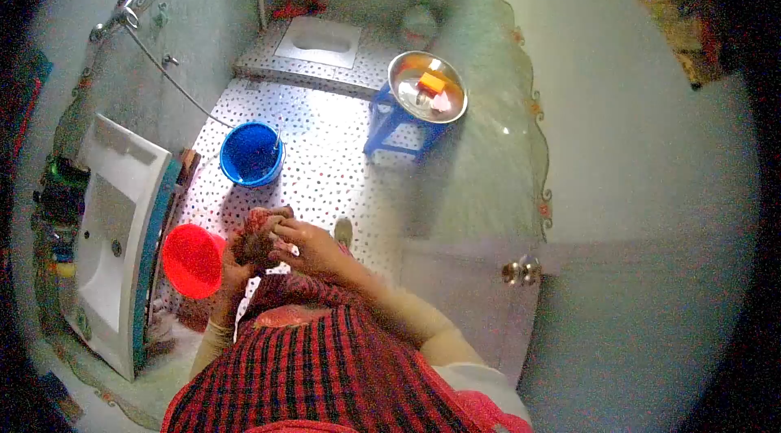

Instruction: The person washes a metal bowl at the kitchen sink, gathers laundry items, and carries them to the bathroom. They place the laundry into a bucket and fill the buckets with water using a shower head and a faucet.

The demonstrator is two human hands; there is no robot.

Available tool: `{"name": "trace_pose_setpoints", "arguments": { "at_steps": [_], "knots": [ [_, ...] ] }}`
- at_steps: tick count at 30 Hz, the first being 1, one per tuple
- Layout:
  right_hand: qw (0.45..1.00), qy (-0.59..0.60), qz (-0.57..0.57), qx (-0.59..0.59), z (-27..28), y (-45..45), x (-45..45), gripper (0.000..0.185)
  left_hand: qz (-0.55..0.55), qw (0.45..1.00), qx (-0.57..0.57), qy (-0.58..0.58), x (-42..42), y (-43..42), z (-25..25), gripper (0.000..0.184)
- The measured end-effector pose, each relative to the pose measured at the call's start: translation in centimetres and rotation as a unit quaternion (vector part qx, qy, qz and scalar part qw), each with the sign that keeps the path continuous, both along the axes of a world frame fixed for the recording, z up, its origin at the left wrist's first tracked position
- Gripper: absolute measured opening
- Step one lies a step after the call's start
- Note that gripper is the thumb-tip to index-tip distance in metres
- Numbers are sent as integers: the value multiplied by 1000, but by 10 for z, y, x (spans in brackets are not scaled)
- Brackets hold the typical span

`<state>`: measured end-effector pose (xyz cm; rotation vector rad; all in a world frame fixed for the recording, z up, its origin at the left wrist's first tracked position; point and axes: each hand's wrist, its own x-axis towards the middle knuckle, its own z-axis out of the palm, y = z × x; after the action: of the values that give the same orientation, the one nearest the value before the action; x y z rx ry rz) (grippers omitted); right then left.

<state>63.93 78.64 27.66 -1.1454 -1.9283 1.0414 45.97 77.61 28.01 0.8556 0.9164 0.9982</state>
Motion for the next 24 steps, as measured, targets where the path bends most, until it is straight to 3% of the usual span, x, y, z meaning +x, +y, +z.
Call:
{"name": "trace_pose_setpoints", "arguments": {
  "at_steps": [1, 3, 5, 7, 9, 11, 13, 17, 24],
  "knots": [
    [999, -44, -9, 0, -10, 15, 4, 40, 35, 998, -42, 22, -10, 11, -16, 34],
    [992, -120, 18, -43, -8, 49, 19, 42, 97, 995, 12, -16, -25, 36, -45, 39],
    [990, -132, 27, -42, -31, 81, 38, 39, 152, 985, 60, 50, -36, 63, -51, 40],
    [980, -185, 61, -49, -67, 114, 60, 39, 237, 971, 1, 27, -43, 91, -57, 40],
    [970, -217, 77, -75, -65, 148, 82, 39, 307, 951, -39, -7, -42, 120, -43, 44],
    [975, -197, 95, -48, -92, 180, 105, 36, 383, 922, -54, -24, -56, 142, -70, 46],
    [934, -303, 133, -137, -71, 220, 109, 37, 438, 889, -77, -108, -58, 166, -63, 47],
    [935, -293, 169, -104, -90, 279, 124, 37, 512, 855, -63, -45, -49, 204, -36, 45],
    [934, -293, 179, -94, -124, 331, 137, 33, 574, 804, -97, -119, -49, 221, -46, 47]
  ]
}}
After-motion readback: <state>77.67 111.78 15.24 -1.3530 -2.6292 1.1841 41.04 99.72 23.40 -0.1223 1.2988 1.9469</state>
